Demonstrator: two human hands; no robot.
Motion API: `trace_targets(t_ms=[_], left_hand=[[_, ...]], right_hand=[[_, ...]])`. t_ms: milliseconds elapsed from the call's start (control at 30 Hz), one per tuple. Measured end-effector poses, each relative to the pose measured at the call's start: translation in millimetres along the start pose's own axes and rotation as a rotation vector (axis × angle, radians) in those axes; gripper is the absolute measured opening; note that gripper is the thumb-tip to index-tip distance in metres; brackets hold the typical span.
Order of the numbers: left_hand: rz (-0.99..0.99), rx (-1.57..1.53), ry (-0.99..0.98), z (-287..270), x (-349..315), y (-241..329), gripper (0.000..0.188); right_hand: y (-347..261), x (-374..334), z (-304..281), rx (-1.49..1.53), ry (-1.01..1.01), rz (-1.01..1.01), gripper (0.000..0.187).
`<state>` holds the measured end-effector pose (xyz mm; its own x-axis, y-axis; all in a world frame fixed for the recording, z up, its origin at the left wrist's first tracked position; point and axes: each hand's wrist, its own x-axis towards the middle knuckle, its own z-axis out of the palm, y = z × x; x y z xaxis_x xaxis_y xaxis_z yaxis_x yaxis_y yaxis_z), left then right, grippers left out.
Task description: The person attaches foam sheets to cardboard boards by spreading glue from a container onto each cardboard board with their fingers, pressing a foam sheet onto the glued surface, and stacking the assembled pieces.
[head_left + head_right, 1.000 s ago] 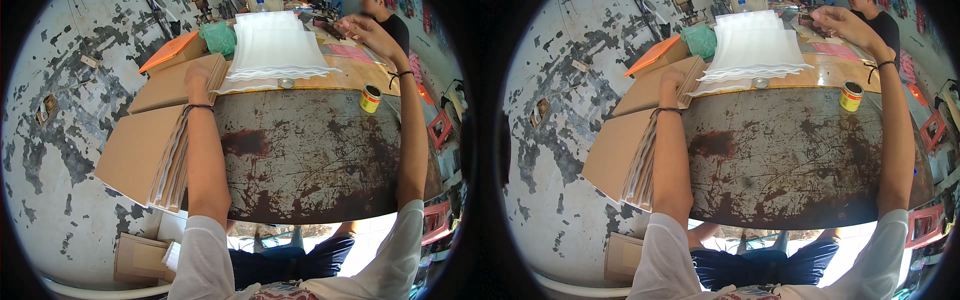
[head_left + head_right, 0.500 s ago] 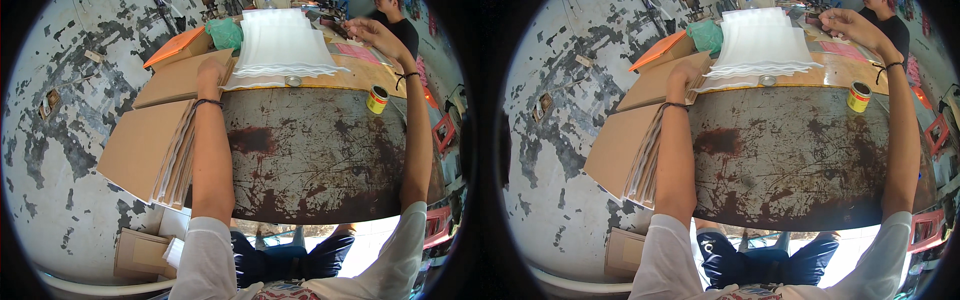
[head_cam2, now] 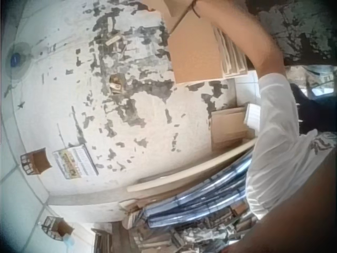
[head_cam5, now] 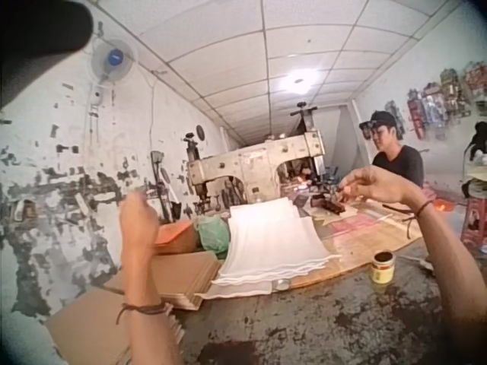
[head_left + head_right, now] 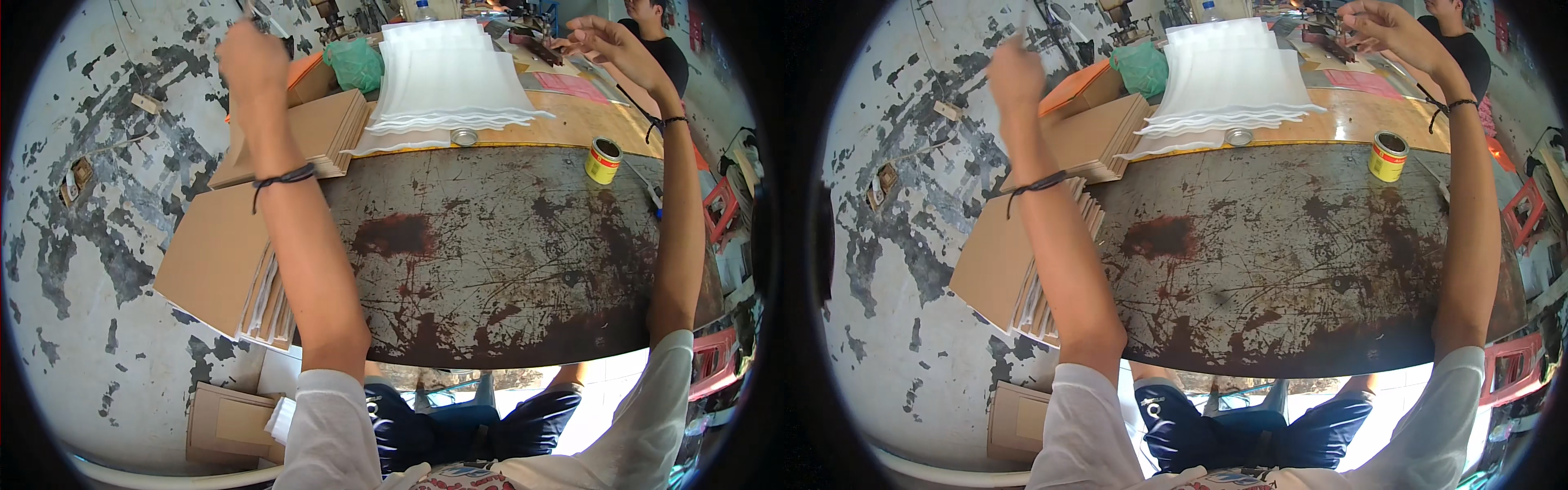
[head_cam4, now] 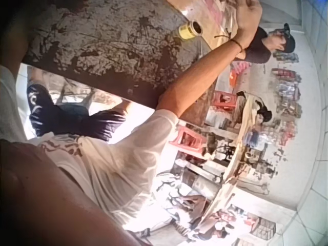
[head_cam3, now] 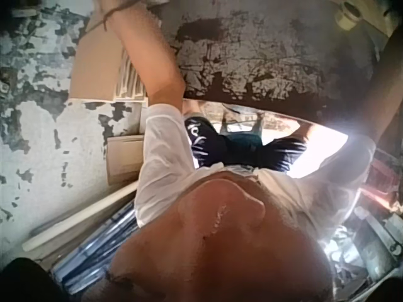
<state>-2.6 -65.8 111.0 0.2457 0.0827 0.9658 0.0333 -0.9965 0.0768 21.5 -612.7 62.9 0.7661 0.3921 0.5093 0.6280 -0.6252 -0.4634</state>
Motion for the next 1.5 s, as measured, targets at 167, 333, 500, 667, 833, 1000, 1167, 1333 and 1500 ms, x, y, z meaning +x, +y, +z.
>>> trace_targets(t_ms=[167,333,500,667,833,1000,1167,1333,1500], left_hand=[[-0.176,-0.28,0.201,-88,-5,45,0.035],[-0.243,-0.899,0.553,-142,-1,69,0.032],[-0.301,-1.269,0.379,-168,-13,93,0.029],[-0.471,-1.438,-0.412,-185,-74,127,0.029],[-0.726,-1.438,-0.714,-184,-210,106,0.039],[-0.913,-1.331,-0.823,-199,-279,56,0.05],[-0.269,-0.808,-0.921,-222,-283,59,0.063],[0.419,-0.691,-1.31,-227,-273,83,0.092],[0.484,-0.685,-1.272,-205,-276,110,0.097]], right_hand=[[-6,-10,-15,-0.11,0.052,0.045,0.049],[-39,-17,-14,0.069,0.293,0.003,0.04],[-59,-32,-45,0.162,0.667,-0.071,0.043],[-109,-75,-54,0.381,0.886,-0.171,0.046],[-53,-107,-121,0.221,0.761,0.019,0.045],[20,-124,-16,-0.241,0.178,-0.035,0.055],[5,-159,31,-0.251,0.022,0.019,0.052],[6,-167,53,-0.183,0.079,0.1,0.061],[12,-162,63,-0.402,0.056,0.135,0.065]])
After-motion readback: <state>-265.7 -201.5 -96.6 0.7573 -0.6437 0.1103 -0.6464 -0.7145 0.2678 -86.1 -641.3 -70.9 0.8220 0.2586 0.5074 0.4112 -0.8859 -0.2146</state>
